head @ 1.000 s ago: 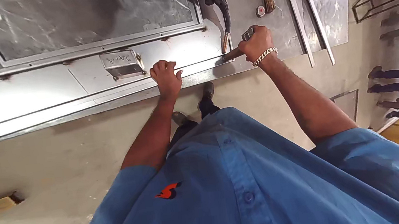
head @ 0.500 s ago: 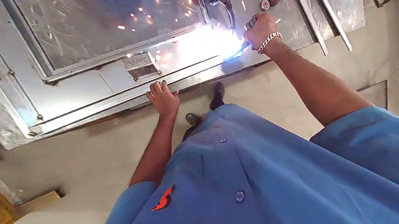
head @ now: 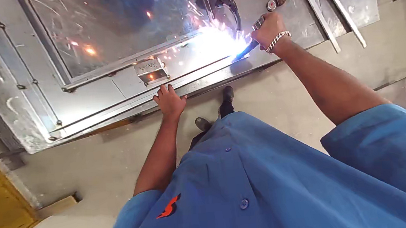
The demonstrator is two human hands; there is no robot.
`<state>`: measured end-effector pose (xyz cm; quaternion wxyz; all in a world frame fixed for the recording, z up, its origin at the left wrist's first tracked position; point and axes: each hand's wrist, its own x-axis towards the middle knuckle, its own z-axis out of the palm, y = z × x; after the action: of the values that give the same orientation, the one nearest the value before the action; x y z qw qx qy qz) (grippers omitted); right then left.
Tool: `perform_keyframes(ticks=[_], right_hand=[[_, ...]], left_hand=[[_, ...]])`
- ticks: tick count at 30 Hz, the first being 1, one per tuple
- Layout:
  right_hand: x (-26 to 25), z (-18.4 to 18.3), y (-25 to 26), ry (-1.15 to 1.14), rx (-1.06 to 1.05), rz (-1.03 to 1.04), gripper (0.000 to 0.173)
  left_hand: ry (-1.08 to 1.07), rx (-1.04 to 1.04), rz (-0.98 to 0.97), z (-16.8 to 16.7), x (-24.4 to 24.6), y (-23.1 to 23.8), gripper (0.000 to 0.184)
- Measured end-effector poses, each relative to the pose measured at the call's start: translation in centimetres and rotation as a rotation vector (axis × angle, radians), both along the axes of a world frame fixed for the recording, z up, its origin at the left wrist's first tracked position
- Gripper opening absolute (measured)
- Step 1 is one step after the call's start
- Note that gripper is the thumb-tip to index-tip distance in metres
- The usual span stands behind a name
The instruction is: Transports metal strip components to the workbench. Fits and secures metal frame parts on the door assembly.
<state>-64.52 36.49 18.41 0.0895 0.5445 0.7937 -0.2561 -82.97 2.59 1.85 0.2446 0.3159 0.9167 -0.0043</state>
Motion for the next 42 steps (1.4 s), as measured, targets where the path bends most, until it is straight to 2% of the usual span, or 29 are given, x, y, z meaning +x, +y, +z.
perform_keyframes(ticks=[8,29,42], right_hand=[[-0.4,0.4,-0.2,-0.002,0.008,0.015,0.042],[-1.4,0.7,0.1,-0.067,0.021,0.07,0.047],[-1.2,0.9,-0.3,-0.047,0.024,0.051,0.047]], left_hand=[[-0.089,-0.017,-0.006,1.3,-1.6,0.3,0.076],[-0.159,-0.142,-0.071,1.5,-2.8,1.1,0.089],[-0.169,-0.117,-0.062,1.5,-2.5,0.8,0.094]])
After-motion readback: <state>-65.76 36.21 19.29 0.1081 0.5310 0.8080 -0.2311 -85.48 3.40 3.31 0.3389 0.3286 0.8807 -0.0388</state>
